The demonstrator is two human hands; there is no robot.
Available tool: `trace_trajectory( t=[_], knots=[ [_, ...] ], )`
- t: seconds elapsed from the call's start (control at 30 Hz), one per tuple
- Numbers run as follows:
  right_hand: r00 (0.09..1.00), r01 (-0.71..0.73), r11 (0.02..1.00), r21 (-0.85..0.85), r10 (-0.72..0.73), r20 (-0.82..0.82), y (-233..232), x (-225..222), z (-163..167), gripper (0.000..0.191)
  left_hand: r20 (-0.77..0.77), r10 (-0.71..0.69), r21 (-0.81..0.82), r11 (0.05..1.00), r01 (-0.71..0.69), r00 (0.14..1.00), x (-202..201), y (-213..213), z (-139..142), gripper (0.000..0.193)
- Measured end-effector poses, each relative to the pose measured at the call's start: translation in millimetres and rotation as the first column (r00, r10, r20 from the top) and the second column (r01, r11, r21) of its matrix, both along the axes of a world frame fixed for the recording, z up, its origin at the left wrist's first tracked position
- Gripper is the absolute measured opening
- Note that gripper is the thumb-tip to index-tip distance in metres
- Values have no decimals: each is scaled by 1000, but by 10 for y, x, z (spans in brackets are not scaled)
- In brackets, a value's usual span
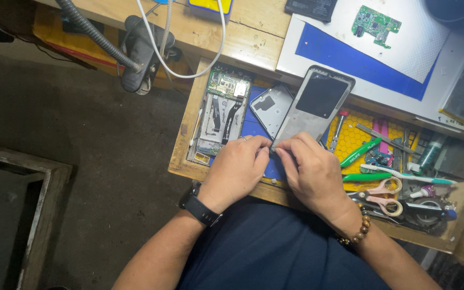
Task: The person works on a disassembled smartphone at a cluttered workbench, using scissors to cut a piece of tape and then peeling it off the device. They handle the phone casing and a blue mat while surrounded by various tools and electronic components.
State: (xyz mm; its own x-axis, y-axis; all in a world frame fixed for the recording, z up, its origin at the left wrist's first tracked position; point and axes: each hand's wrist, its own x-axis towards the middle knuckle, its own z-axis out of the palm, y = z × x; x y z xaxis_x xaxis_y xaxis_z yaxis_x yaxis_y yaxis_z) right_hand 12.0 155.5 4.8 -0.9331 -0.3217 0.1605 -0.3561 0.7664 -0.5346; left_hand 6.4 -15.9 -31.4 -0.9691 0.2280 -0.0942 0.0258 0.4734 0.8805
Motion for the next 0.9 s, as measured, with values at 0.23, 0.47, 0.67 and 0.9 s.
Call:
trace_trajectory(
  t=[0.23, 0.47, 0.67, 0.9],
  knots=[
    [999, 6, 1000, 9, -6, -52, -24, 8, -20, 6, -15, 4, 8, 1000, -4, 1000, 7, 3, 12, 22],
    [999, 15, 1000, -18, -15, -45, -27, 25, -36, 7, 19, 9, 8, 1000, -10, 1000, 4, 12, 26, 23],
    [998, 16, 1000, -12, -17, -59, -29, 21, -51, 7, 8, 12, 18, 1000, -12, 1000, -1, 8, 20, 23],
    [992, -2, 999, 40, 7, -126, -48, 28, -66, 8, 7, 17, 37, 999, -17, 1000, 1, 6, 21, 22]
  ],
)
